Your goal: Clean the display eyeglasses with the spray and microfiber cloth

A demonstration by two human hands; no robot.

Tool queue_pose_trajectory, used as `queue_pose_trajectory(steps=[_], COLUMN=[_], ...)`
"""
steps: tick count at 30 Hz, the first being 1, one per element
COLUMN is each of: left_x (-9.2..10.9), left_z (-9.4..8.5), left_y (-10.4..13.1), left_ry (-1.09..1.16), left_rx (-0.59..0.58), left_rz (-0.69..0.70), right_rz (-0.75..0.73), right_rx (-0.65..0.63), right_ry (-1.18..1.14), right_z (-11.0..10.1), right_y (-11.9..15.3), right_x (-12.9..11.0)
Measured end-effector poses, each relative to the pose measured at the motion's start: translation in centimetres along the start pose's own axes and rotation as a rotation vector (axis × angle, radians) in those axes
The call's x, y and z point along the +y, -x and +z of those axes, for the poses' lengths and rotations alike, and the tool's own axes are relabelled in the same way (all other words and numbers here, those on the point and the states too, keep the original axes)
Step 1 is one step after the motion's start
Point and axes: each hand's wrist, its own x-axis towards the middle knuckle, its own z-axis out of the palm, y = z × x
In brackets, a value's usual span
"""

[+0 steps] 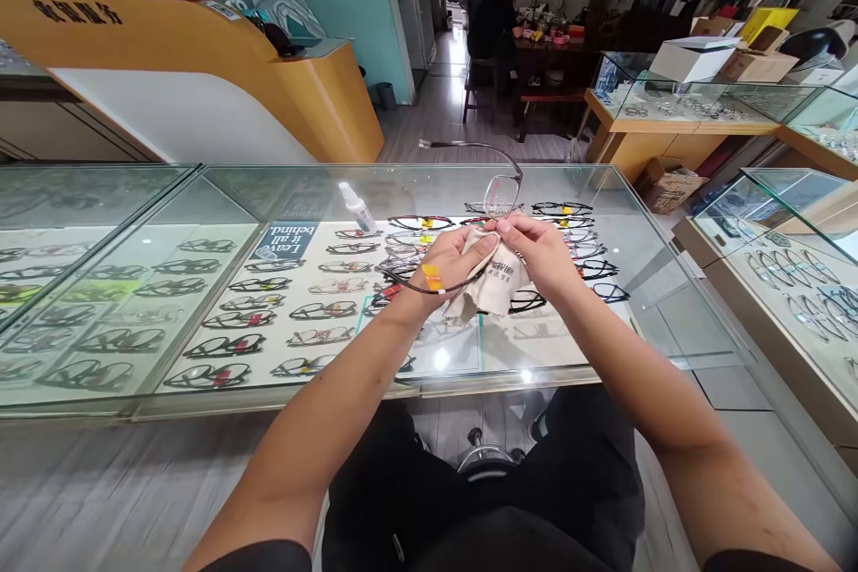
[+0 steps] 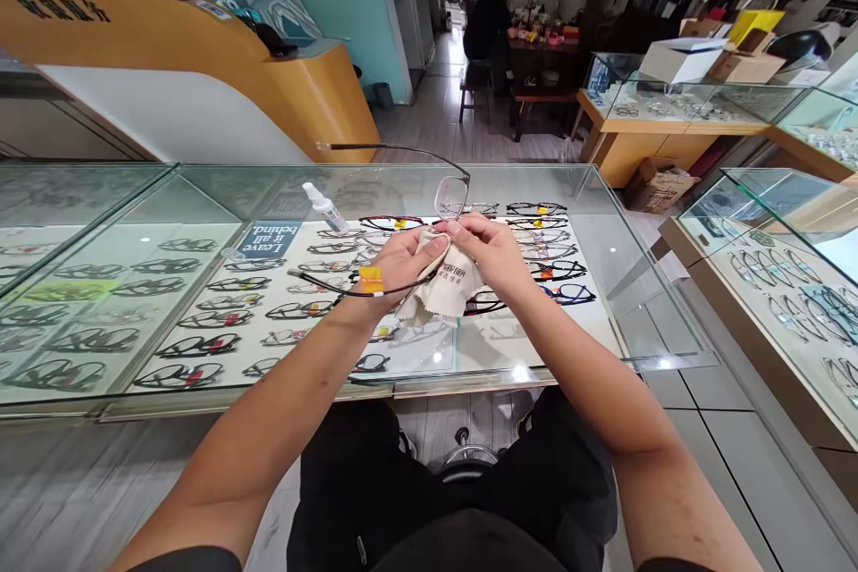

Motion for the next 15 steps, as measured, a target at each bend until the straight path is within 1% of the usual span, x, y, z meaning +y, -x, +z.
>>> queue_pose_trajectory(steps=[2, 4, 11, 13, 15], left_x=[-0.1, -0.1, 1.1, 1.0, 0.6], left_z=[-0.1, -0.2, -0.4, -0.4, -0.3], left_y=[-0.1, 0.0, 1.0, 1.0, 0.8], left_ry=[-0.031, -0.038, 0.01, -0.011, -0.064], left_rx=[0.021, 0.017, -0.11, -0.133, -0.13], left_rz=[0.04, 0.054, -0.028, -0.033, -0.014], right_rz=[-0.012, 0.0, 0.103, 0.128, 0.152], right_rx=[0.009, 0.025, 0.06, 0.075, 0.086], right_ry=[0.001, -0.016, -0.139, -0.151, -0.174], right_z=[0.0, 0.0, -0.2, -0.1, 0.2], right_y=[0.0, 0.0, -0.1, -0.1, -0.2], right_x=[-0.1, -0.2, -0.3, -0.2, -0.1])
